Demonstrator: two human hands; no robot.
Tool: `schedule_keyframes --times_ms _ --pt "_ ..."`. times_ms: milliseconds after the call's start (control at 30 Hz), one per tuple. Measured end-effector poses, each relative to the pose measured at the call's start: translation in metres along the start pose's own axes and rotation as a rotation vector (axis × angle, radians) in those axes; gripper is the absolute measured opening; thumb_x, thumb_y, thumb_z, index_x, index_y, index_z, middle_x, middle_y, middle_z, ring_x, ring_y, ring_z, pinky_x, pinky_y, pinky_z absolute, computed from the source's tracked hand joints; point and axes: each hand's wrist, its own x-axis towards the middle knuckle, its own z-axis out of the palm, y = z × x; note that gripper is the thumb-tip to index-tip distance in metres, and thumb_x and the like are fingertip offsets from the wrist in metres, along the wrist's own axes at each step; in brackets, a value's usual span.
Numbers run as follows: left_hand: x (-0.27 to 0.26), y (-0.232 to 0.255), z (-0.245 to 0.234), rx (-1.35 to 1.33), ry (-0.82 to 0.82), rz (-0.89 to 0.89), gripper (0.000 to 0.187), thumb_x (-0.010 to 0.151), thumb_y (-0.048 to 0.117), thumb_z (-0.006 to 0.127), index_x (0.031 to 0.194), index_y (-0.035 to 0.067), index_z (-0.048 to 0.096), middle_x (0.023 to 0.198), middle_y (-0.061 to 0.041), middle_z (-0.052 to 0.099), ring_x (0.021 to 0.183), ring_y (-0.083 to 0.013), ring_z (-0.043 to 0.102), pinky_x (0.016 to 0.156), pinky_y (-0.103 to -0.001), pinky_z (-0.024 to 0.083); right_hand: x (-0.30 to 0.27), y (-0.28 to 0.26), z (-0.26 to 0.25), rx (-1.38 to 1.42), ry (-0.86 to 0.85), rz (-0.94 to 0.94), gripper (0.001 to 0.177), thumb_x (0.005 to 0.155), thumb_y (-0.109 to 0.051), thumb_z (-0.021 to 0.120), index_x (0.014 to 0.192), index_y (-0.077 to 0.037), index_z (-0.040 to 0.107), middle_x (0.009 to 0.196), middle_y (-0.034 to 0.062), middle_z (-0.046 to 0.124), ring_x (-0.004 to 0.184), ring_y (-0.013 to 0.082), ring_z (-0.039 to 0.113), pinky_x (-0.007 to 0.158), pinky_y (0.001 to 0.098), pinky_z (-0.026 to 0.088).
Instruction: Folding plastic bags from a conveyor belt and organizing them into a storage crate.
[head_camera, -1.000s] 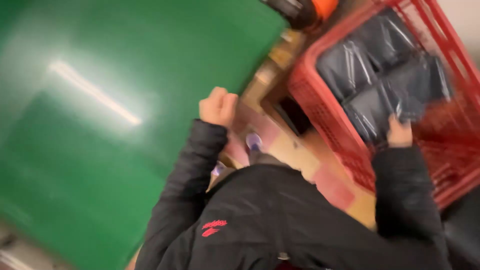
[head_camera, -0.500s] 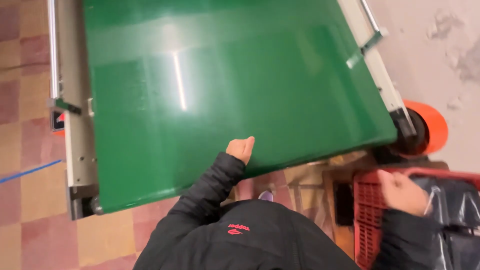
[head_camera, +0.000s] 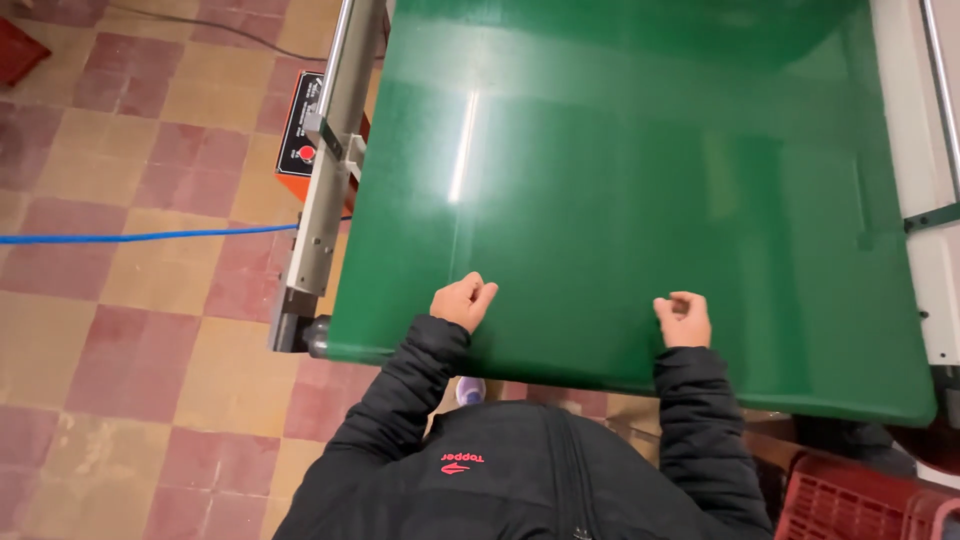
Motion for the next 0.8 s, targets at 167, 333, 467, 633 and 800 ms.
schedule_keyframes --times_ms 167,333,467,633,800 --pt "0.010 -0.006 0.003 -0.027 -0.104 0.077 0.030 0.092 0.035 0.072 0.090 0.009 0.057 0.067 -0.007 0.061 0.061 -0.0276 0.062 0.058 -0.040 0.050 0.022 0.035 -0.021 0.098 0.102 0.141 0.051 0.089 -0.021 0.082 0.128 -0.003 0.055 0.106 0.0074 0.064 0.079 0.0150 0.063 0.063 0.0300 0.055" --pt "0.023 0.001 0.019 -0.017 -0.227 0.111 0.031 0.092 0.034 0.073 0.096 0.008 0.056 0.071 -0.007 0.061 0.064 -0.0269 0.061 0.061 -0.039 0.050 0.023 0.040 -0.053 0.037 0.183 0.231 0.057 0.086 -0.020 0.083 0.132 -0.004 0.054 0.114 0.0083 0.063 0.081 0.0163 0.064 0.063 0.0323 0.057" --pt "0.032 0.020 0.035 -0.012 -0.350 0.187 0.032 0.092 0.034 0.072 0.099 0.008 0.056 0.074 -0.007 0.062 0.066 -0.0264 0.061 0.062 -0.040 0.050 0.023 0.053 -0.076 -0.026 0.252 0.262 0.061 0.085 -0.021 0.085 0.134 -0.004 0.053 0.119 0.0097 0.062 0.083 0.0175 0.063 0.063 0.0331 0.057" --pt "0.040 0.052 0.069 -0.005 -0.453 0.277 0.032 0.091 0.034 0.073 0.100 0.008 0.056 0.074 -0.007 0.061 0.066 -0.0272 0.060 0.062 -0.041 0.049 0.015 0.073 -0.106 -0.056 0.325 0.343 0.063 0.084 -0.021 0.085 0.136 -0.004 0.053 0.122 0.0104 0.063 0.083 0.0202 0.063 0.066 0.0346 0.055" --pt "0.040 0.080 0.111 -0.007 -0.578 0.426 0.033 0.088 0.035 0.074 0.096 0.008 0.059 0.081 -0.008 0.063 0.073 -0.0277 0.062 0.065 -0.042 0.050 0.020 0.126 -0.130 -0.043 0.371 0.143 0.068 0.085 -0.020 0.089 0.139 0.001 0.052 0.124 0.0148 0.063 0.094 0.0178 0.065 0.086 0.0340 0.056"
